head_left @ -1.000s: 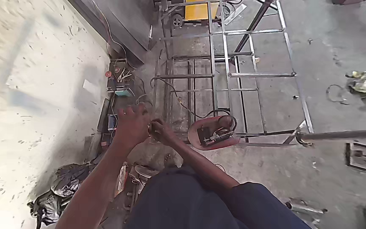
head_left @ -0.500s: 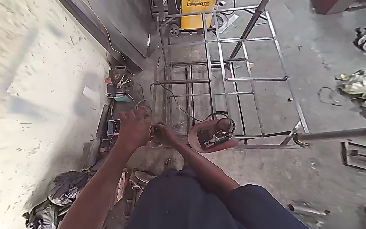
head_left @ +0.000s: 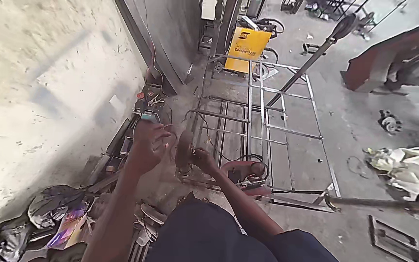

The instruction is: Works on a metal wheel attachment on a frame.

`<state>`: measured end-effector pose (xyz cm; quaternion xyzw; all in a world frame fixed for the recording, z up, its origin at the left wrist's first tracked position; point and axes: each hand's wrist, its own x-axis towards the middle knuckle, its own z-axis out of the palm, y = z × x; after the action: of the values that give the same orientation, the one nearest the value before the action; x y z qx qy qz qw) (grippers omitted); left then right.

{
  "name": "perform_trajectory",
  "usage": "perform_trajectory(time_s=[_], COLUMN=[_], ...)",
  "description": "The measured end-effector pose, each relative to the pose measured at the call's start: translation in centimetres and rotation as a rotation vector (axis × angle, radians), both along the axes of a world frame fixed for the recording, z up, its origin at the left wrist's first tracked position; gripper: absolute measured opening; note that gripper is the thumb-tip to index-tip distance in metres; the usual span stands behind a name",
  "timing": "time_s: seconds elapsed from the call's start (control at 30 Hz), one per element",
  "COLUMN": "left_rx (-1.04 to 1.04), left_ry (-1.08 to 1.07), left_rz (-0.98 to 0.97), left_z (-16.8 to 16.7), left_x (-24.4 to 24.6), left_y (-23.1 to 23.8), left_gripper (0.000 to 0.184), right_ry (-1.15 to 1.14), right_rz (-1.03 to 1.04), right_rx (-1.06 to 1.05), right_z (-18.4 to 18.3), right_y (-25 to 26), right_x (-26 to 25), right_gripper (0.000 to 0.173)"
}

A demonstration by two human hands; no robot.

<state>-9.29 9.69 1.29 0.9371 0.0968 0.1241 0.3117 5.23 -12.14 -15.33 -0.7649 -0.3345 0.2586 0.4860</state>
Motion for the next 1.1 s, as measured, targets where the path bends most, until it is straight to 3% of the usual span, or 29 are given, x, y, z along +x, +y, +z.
perform_trajectory(time_s=[0.2, 0.4, 0.67, 0.9, 1.1], left_rx=[-0.247, -0.516, -0.584, -0.558, -0.591], left_ry=[0.005, 0.058, 0.068, 0.067, 0.06], left_rz=[0.077, 0.03, -0.222, -0.201, -0.249], left_z=[-4.4, -9.3, -10.8, -10.8, -10.9], left_x=[-3.2, -1.8, 2.4, 2.6, 2.4], left_y=[0.6, 0.3, 0.5, 1.2, 1.4], left_gripper=[0.031, 0.038, 0.042, 0.035, 0.042], right_ry=[0.028, -0.016, -0.065, -0.155, -0.114], right_rz=[-0.011, -0.026, -0.048, -0.043, -0.044], right_rx=[-0.11, -0.146, -0.156, -0.165, -0.223], right_z=[0.4, 1.2, 2.0, 0.8, 1.8], right_y=[0.1, 0.5, 0.7, 0.4, 0.8], right_x=[-0.1, -0.4, -1.2, -0.9, -1.0], right_gripper=[0.039, 0.039, 0.033, 0.035, 0.035])
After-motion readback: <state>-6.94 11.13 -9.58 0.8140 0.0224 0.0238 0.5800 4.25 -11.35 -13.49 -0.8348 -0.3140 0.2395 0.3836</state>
